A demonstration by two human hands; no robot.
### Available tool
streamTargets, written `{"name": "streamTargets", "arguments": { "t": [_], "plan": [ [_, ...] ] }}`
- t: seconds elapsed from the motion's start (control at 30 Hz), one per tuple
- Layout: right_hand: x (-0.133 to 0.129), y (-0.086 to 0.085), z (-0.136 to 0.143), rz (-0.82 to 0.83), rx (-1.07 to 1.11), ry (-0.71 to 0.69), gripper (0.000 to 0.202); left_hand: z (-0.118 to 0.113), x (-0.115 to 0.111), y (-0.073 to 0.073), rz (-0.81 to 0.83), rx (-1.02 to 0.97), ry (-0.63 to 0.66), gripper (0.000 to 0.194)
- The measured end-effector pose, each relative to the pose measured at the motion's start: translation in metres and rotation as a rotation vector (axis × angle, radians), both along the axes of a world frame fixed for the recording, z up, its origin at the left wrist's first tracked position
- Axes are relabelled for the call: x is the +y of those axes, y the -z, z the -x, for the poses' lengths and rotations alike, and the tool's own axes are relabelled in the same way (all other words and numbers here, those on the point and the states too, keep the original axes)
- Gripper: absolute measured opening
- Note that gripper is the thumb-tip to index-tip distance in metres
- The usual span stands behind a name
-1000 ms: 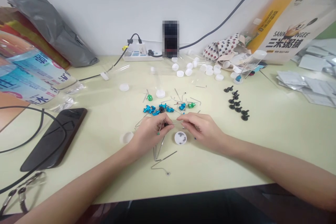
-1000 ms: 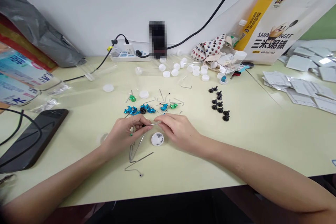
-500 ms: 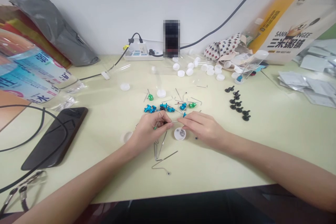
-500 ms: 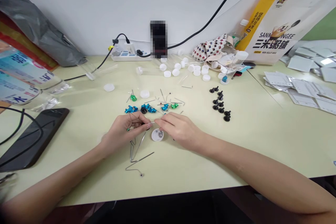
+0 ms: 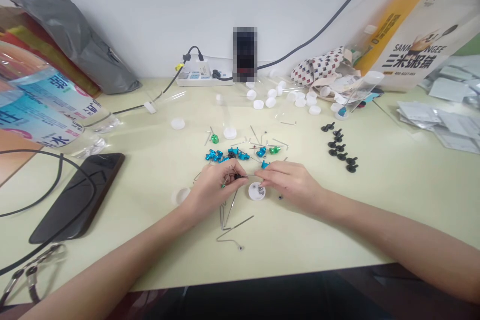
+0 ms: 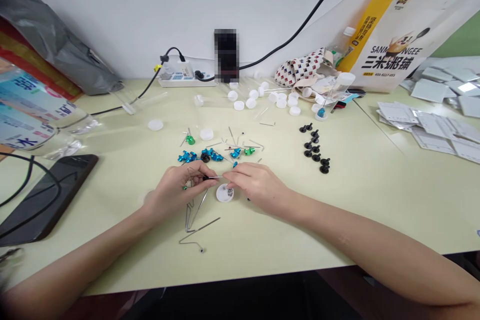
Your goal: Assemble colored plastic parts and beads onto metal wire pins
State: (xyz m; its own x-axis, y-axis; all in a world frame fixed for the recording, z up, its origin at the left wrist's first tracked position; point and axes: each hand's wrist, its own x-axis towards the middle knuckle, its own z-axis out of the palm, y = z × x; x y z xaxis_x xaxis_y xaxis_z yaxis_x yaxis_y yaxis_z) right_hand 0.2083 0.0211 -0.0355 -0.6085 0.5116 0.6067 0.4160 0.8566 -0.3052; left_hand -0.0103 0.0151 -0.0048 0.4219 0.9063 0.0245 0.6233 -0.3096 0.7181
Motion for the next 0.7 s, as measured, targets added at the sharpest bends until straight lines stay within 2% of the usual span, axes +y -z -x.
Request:
{"name": "streamTargets", "arguments": {
  "t": [0.2,0.5,0.7],
  "plan": [
    [-0.001,0.000,0.000,0.043,0.017,-0.008,0.017,-0.001,-0.001,0.001,-0.003,-0.008,0.002,0.005],
    [-0.003,-0.014,0.001,0.339,0.090,-0.028,0.017,-0.003,-0.002,-0.004,0.005,-0.011,0.019,0.002],
    [-0.003,-0.010,0.001,0.328,0.051,-0.009,0.021,-0.003,-0.003,-0.003,0.002,-0.009,0.039,0.007]
  ]
}}
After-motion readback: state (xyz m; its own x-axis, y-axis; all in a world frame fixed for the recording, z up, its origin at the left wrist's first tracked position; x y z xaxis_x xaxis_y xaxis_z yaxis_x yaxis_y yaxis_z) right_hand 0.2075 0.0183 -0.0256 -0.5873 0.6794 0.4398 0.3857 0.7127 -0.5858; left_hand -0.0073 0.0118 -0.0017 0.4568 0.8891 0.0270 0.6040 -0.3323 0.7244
